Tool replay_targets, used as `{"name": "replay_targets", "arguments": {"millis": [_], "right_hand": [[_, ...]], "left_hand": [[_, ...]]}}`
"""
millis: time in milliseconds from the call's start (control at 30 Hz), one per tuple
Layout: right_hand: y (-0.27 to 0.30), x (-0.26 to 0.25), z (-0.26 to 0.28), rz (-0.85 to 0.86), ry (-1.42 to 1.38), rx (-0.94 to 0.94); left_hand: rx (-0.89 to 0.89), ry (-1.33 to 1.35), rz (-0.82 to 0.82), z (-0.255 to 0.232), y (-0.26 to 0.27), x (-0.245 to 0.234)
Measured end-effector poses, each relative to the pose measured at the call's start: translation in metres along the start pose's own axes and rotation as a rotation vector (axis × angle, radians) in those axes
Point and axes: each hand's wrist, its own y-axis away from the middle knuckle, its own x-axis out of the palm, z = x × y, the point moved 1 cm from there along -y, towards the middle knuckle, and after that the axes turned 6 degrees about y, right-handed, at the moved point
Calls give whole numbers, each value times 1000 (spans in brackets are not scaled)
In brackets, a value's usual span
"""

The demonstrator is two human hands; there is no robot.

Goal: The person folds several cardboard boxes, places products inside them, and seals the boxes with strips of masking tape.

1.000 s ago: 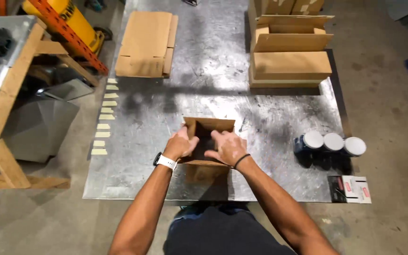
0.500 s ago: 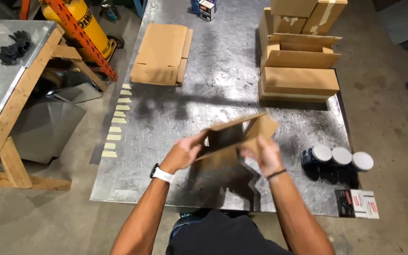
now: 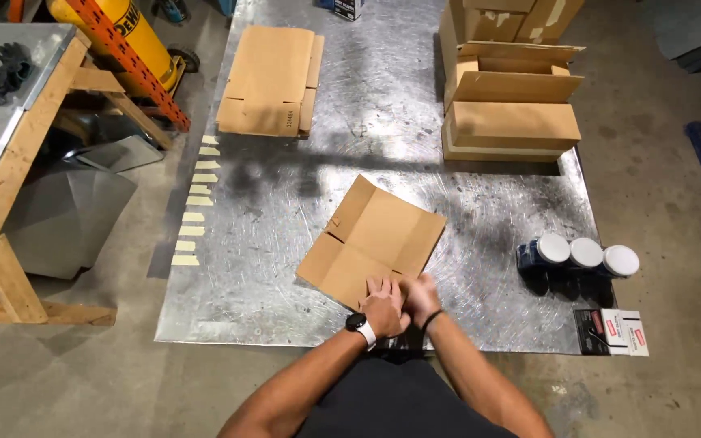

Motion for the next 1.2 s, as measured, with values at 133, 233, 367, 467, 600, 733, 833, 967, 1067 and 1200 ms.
{"name": "replay_targets", "arguments": {"millis": [133,233,367,467,600,733,833,967,1067,1200], "right_hand": [[0,18,-22,-24,-179,1],[15,6,8,-26,-318,-53],[65,-14,79,135,-522,-216],[82,3,117,206,-475,-290],[70,32,140,256,-543,-389],[101,54,184,146,-237,-244],[85,74,177,44,-172,-75],[51,100,136,-102,-325,121],[6,113,51,-192,-308,-67],[-20,102,-5,-272,77,-430]], "left_hand": [[5,189,-203,42,12,1],[-295,659,-656,58,63,-34],[-598,2053,-524,38,117,-104],[-389,2408,-414,63,86,-83],[-179,2471,-378,100,81,-113],[-124,2287,-529,157,47,-163],[-59,2191,-701,207,-2,-214],[63,2140,-999,265,-82,-317],[8,2128,-1130,297,-156,-392],[-128,2140,-1045,314,-214,-431]]}}
